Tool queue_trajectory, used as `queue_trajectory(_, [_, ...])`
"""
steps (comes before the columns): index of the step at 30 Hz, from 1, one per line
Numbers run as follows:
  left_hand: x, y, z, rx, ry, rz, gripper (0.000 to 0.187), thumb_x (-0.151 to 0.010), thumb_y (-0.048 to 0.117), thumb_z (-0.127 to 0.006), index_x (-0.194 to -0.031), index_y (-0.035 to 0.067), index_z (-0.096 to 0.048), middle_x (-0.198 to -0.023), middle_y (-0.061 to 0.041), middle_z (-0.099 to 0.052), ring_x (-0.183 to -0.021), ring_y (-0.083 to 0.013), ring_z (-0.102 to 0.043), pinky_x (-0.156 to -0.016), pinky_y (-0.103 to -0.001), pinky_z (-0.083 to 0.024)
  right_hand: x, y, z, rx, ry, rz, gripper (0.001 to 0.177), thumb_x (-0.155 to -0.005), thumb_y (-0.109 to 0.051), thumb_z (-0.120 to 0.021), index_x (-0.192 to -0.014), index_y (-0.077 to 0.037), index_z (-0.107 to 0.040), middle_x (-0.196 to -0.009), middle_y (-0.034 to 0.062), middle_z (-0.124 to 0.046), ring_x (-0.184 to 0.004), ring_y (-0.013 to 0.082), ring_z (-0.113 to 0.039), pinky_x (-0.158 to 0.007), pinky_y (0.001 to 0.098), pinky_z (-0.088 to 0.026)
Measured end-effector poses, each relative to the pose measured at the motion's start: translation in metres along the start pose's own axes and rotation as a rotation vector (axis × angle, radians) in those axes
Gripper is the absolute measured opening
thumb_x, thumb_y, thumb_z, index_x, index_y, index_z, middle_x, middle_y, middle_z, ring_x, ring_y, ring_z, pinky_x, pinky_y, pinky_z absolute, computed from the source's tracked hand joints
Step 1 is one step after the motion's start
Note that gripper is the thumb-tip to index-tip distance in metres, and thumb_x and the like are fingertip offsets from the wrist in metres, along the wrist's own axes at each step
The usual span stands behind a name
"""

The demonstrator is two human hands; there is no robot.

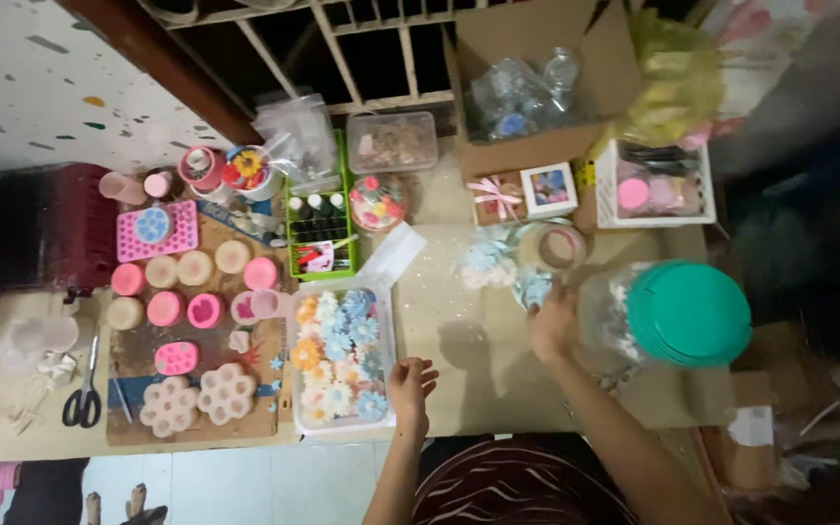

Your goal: Packaging decorative candle wax pieces and decorating a storage jar.

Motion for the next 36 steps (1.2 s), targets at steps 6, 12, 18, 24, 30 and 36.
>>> queue_trajectory(6, [-0.012, 0.003, 0.011, 0.014, -0.020, -0.002, 0.021, -0.095, 0.028, -0.063, -0.103, 0.009, -0.060, -0.101, -0.009, -0.075, -0.081, -0.0215, -0.072, -0.070, -0.034, -0.054, 0.001, -0.052, -0.097, -0.298, -0.140, 0.112, 0.047, -0.075, -0.033, -0.088, -0.097, 0.004, -0.069, -0.090, 0.0170, -0.072, -0.085, 0.0378, -0.065, -0.074, 0.0470, -0.052])
queue_trajectory(12, [-0.035, 0.003, 0.017, -0.032, -0.042, -0.046, 0.018, -0.095, 0.024, -0.063, -0.104, 0.009, -0.060, -0.099, -0.009, -0.074, -0.080, -0.0197, -0.071, -0.069, -0.032, -0.054, 0.005, -0.040, -0.154, -0.376, -0.359, -0.370, 0.031, -0.077, -0.031, -0.082, -0.079, -0.002, -0.074, -0.077, 0.0116, -0.073, -0.070, 0.0268, -0.069, -0.070, 0.0415, -0.055])
queue_trajectory(18, [-0.080, -0.003, 0.003, -0.214, -0.057, -0.186, 0.027, -0.094, 0.025, -0.066, -0.108, 0.003, -0.062, -0.097, -0.010, -0.072, -0.086, -0.0199, -0.071, -0.073, -0.032, -0.057, -0.001, -0.031, -0.085, -0.598, -0.433, -0.394, 0.012, -0.098, -0.017, -0.068, -0.100, -0.006, -0.073, -0.084, 0.0060, -0.073, -0.071, 0.0142, -0.067, -0.063, 0.0295, -0.055])
queue_trajectory(24, [-0.130, 0.023, -0.047, -0.100, -0.270, 0.058, 0.040, -0.094, 0.041, -0.060, -0.124, 0.015, -0.060, -0.105, 0.002, -0.066, -0.098, -0.0164, -0.063, -0.081, -0.034, -0.050, 0.022, 0.048, -0.078, -1.113, -0.637, -0.571, 0.007, -0.098, -0.012, -0.065, -0.100, -0.007, -0.069, -0.082, 0.0007, -0.067, -0.066, 0.0087, -0.056, -0.058, 0.0269, -0.044])
queue_trajectory(30, [-0.086, 0.037, -0.085, -0.034, -0.871, 0.467, 0.050, -0.092, 0.032, -0.065, -0.137, 0.012, -0.055, -0.120, -0.010, -0.073, -0.109, -0.0259, -0.069, -0.093, -0.047, -0.056, 0.049, 0.072, -0.041, -1.315, -0.757, -0.616, 0.010, -0.101, -0.016, -0.064, -0.101, -0.006, -0.066, -0.080, 0.0006, -0.059, -0.068, 0.0120, -0.050, -0.060, 0.0282, -0.041])
queue_trajectory(36, [-0.054, 0.024, -0.091, 0.119, -1.044, 0.383, 0.053, -0.099, 0.007, -0.062, -0.149, 0.001, -0.049, -0.129, -0.016, -0.069, -0.114, -0.0315, -0.068, -0.098, -0.046, -0.058, 0.070, 0.101, -0.060, -1.203, -0.600, -0.816, 0.018, -0.095, -0.014, -0.069, -0.111, -0.006, -0.067, -0.100, 0.0015, -0.067, -0.092, 0.0133, -0.061, -0.077, 0.0283, -0.049])
Point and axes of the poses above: each hand's wrist, its own x-axis away from the middle knuckle, its own z-axis out of the back of the hand, y = z × x, the point moved 2 cm from there along -x, towards the middle knuckle
